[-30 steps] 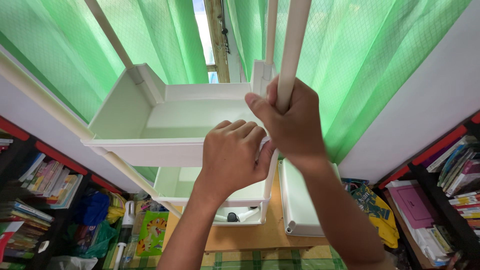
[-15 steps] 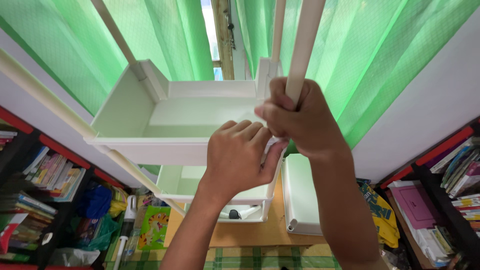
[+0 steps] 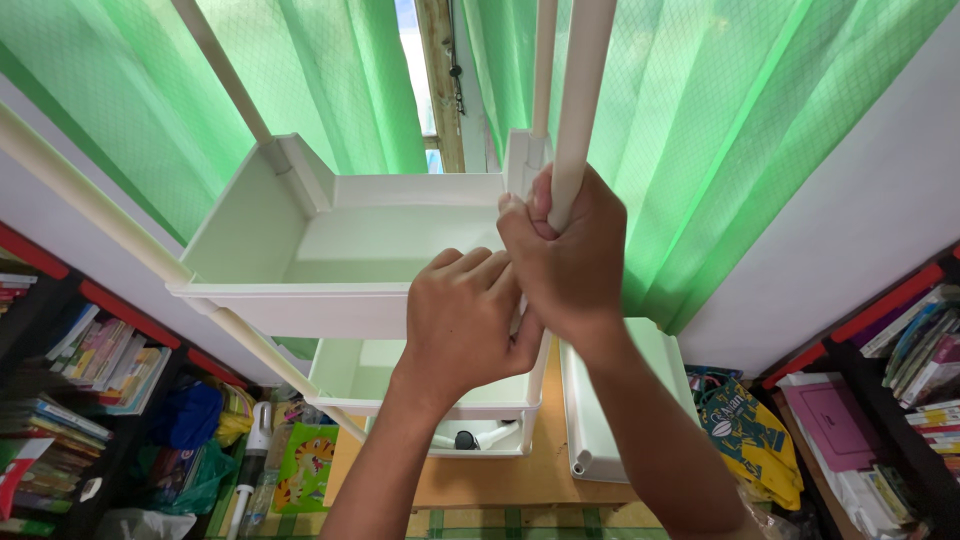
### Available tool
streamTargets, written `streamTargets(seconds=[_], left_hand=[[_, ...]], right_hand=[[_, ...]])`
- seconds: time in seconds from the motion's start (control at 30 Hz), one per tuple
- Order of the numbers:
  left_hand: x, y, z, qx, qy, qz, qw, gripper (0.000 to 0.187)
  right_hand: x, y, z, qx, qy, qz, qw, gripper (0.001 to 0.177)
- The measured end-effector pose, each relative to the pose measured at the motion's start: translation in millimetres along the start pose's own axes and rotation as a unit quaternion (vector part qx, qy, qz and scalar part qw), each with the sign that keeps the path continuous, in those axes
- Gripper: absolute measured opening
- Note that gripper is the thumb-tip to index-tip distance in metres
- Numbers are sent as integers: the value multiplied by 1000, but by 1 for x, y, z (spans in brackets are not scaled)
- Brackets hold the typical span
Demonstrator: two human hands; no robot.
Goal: The person assembles a white plastic shelving unit by inserting vertical poles into the drawer frames and securing them. They remove a drawer, wipe its interior, and then reinsert it into the frame.
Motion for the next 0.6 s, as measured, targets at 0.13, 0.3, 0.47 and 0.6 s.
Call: streamTargets(seconds=[0.13, 0.3, 0.47, 0.6], left_hand=[[3, -5, 1, 9, -4, 10, 1000, 25], [4, -1, 4, 10, -11, 22, 1000, 27], [3, 0, 5, 12, -3, 29, 1000, 24], [4, 1, 3, 12, -5, 19, 1000, 20]], right_hand=[[-15, -5, 0, -213, 66, -228, 948, 43], [-19, -7, -9, -349, 110, -344, 865, 38], [-8, -16, -18, -88, 12, -23, 996, 24], [-11, -4, -31, -10, -105, 21, 994, 28]])
Point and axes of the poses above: each hand's wrist, its own x-axis away from the middle knuckle, its own y-axis out of the palm, z = x × y, the point moved 5 cm from there along -x, towards the middle knuckle, and after that the axes turned 5 degrees about -z, right-handed, at the moved point
